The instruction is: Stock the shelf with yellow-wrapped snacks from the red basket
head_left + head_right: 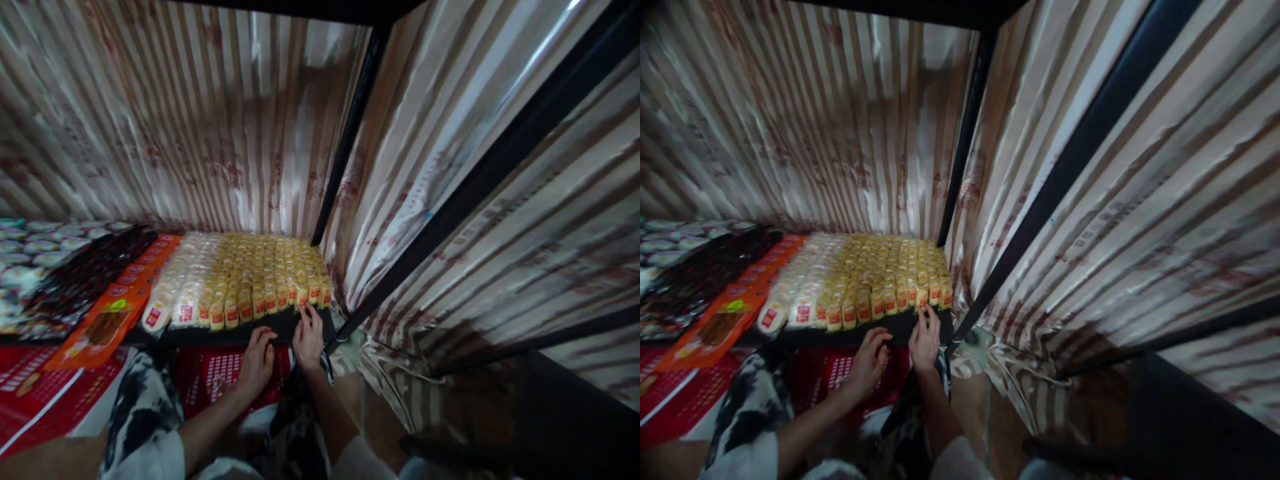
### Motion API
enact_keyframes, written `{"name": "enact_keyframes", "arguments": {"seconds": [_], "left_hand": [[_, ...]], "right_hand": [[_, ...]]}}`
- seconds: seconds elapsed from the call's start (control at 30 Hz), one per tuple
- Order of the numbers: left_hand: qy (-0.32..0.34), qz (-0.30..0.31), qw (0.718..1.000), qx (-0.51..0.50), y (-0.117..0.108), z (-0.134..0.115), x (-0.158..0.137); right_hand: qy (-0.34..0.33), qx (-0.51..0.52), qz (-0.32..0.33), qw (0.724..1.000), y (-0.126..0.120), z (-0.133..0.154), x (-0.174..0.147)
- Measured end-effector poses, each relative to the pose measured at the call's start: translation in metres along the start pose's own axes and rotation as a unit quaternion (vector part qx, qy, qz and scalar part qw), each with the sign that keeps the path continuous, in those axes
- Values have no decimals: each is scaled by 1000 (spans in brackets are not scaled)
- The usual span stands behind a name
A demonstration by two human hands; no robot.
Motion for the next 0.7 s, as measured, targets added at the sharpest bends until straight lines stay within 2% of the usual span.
{"name": "enact_keyframes", "arguments": {"seconds": [0.13, 0.2, 0.27, 0.37, 0.47, 0.57, 0.7], "left_hand": [[-25, -85, 994, 61, -42, 24, 1], [-39, -126, 985, 109, -57, 33, 7], [-52, -142, 976, 158, -66, 37, 16], [-66, -113, 962, 240, -74, 38, 32], [-52, -63, 945, 316, -77, 34, 51], [-35, -28, 934, 355, -76, 34, 63], [-15, -17, 927, 373, -72, 38, 66]], "right_hand": [[-10, 104, 12, 994, 4, 29, -5], [-10, 157, 37, 987, 14, 50, -11], [-1, 179, 69, 981, 27, 72, -17], [13, 164, 104, 981, 47, 100, -22], [-2, 141, 124, 982, 60, 115, -22], [-6, 130, 133, 983, 64, 117, -23], [0, 149, 135, 980, 62, 110, -28]]}}
Point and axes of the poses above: each hand's wrist, its own x-axis towards the middle knuckle, its own y-axis out of the palm, z = x × y, the point moved 3 cm from there along x, towards the middle knuckle, and after that the axes turned 15 degrees about -z, right-handed, at the moved point
